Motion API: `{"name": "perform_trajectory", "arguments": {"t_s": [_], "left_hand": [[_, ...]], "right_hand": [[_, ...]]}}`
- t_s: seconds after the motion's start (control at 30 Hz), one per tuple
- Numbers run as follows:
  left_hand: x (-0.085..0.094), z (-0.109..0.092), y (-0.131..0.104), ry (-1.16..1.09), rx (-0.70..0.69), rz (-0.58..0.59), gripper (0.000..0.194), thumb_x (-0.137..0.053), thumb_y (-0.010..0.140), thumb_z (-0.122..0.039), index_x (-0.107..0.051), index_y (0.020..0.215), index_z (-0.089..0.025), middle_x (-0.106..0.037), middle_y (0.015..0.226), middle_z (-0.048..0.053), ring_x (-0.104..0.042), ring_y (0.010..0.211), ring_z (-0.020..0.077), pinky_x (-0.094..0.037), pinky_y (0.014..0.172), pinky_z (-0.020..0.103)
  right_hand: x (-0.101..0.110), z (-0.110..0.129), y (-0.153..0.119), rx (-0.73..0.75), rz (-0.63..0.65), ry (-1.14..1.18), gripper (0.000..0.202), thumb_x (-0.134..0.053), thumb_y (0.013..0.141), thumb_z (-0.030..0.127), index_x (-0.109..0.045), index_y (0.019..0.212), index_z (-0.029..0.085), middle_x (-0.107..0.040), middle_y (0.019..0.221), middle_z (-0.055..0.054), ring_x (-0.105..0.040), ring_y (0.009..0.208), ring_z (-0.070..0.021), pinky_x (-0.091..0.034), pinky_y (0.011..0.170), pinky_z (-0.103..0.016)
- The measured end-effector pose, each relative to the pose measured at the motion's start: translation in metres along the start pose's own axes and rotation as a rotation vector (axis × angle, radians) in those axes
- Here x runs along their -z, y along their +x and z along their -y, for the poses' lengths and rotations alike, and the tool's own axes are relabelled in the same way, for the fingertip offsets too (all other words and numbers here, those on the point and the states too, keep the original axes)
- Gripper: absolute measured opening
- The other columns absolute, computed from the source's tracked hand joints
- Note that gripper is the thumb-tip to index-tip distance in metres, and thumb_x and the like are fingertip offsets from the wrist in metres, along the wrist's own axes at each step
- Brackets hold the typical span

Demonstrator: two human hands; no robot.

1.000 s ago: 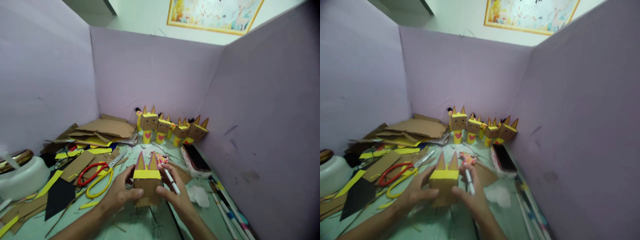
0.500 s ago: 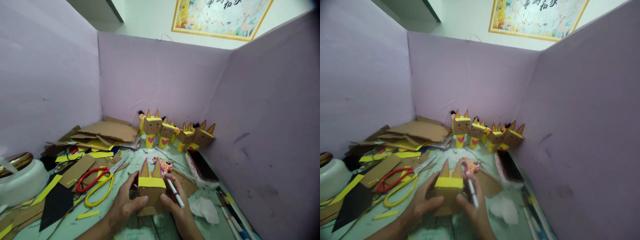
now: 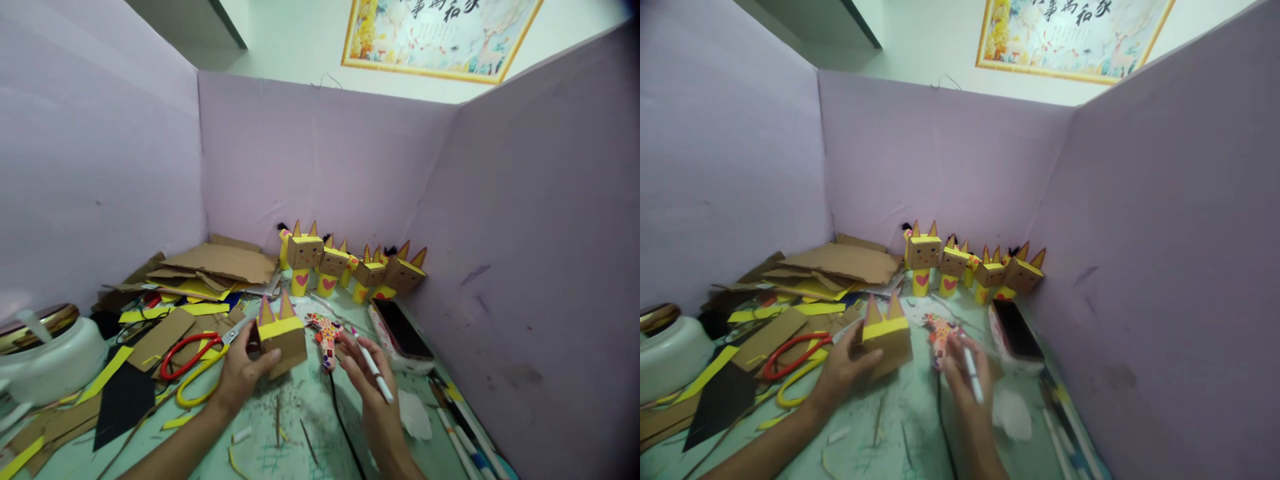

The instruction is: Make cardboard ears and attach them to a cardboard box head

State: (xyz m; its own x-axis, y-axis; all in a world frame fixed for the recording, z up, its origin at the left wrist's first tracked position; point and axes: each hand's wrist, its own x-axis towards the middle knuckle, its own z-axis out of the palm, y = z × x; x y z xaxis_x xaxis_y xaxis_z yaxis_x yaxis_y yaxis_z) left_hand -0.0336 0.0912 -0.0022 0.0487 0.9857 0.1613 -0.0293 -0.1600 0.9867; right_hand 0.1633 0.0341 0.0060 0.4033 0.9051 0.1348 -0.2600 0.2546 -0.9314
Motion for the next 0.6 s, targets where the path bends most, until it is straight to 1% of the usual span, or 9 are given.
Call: {"name": "perform_trajectory", "arguments": {"t_s": [0.07, 0.17, 0.23, 0.37, 0.47, 0.6], "left_hand": [[0.005, 0.000, 0.012, 0.002, -0.009, -0.060, 0.072, -0.070, 0.061, -0.030, -0.040, 0.123, -0.009, -0.059, 0.118, 0.017, -0.059, 0.104, 0.0316, -0.047, 0.091, 0.045], [0.012, -0.001, 0.022, 0.031, -0.029, -0.115, 0.074, -0.068, 0.054, -0.016, -0.041, 0.122, -0.009, -0.058, 0.119, 0.016, -0.055, 0.110, 0.0313, -0.043, 0.097, 0.045], [0.013, 0.000, 0.024, 0.050, -0.046, -0.129, 0.075, -0.065, 0.050, -0.010, -0.043, 0.122, -0.011, -0.058, 0.120, 0.013, -0.054, 0.112, 0.0309, -0.041, 0.099, 0.044], [0.011, 0.007, 0.031, 0.057, -0.069, -0.085, 0.077, -0.059, 0.046, -0.009, -0.046, 0.122, -0.013, -0.060, 0.120, 0.009, -0.054, 0.114, 0.0300, -0.043, 0.097, 0.039], [0.007, 0.011, 0.044, 0.075, -0.068, -0.027, 0.079, -0.054, 0.045, -0.008, -0.047, 0.123, -0.013, -0.061, 0.119, 0.008, -0.054, 0.113, 0.0295, -0.045, 0.094, 0.038], [0.000, 0.013, 0.060, 0.138, -0.042, 0.034, 0.078, -0.051, 0.045, -0.004, -0.051, 0.123, -0.014, -0.065, 0.114, 0.007, -0.054, 0.113, 0.0312, -0.046, 0.093, 0.040]], "right_hand": [[0.002, 0.005, 0.003, -0.007, -0.058, 0.011, 0.045, -0.076, 0.067, 0.039, -0.053, 0.101, 0.022, -0.069, 0.111, -0.010, -0.059, 0.111, -0.0297, -0.041, 0.097, -0.047], [0.004, 0.009, 0.004, -0.019, -0.060, -0.004, 0.047, -0.076, 0.066, 0.040, -0.052, 0.102, 0.022, -0.070, 0.110, -0.010, -0.061, 0.108, -0.0304, -0.042, 0.095, -0.048], [0.004, 0.011, 0.003, -0.006, -0.063, -0.021, 0.046, -0.075, 0.068, 0.042, -0.052, 0.102, 0.022, -0.069, 0.112, -0.009, -0.060, 0.111, -0.0303, -0.043, 0.094, -0.048], [0.004, 0.014, 0.001, 0.020, -0.078, -0.024, 0.045, -0.074, 0.068, 0.043, -0.052, 0.101, 0.023, -0.069, 0.113, -0.009, -0.059, 0.112, -0.0308, -0.045, 0.091, -0.046], [0.005, 0.013, 0.002, 0.007, -0.091, -0.015, 0.044, -0.075, 0.067, 0.042, -0.052, 0.099, 0.023, -0.070, 0.110, -0.009, -0.061, 0.109, -0.0312, -0.048, 0.087, -0.044], [0.006, 0.007, 0.005, -0.001, -0.089, -0.050, 0.042, -0.075, 0.067, 0.040, -0.053, 0.099, 0.022, -0.071, 0.108, -0.010, -0.062, 0.108, -0.0319, -0.051, 0.081, -0.043]]}}
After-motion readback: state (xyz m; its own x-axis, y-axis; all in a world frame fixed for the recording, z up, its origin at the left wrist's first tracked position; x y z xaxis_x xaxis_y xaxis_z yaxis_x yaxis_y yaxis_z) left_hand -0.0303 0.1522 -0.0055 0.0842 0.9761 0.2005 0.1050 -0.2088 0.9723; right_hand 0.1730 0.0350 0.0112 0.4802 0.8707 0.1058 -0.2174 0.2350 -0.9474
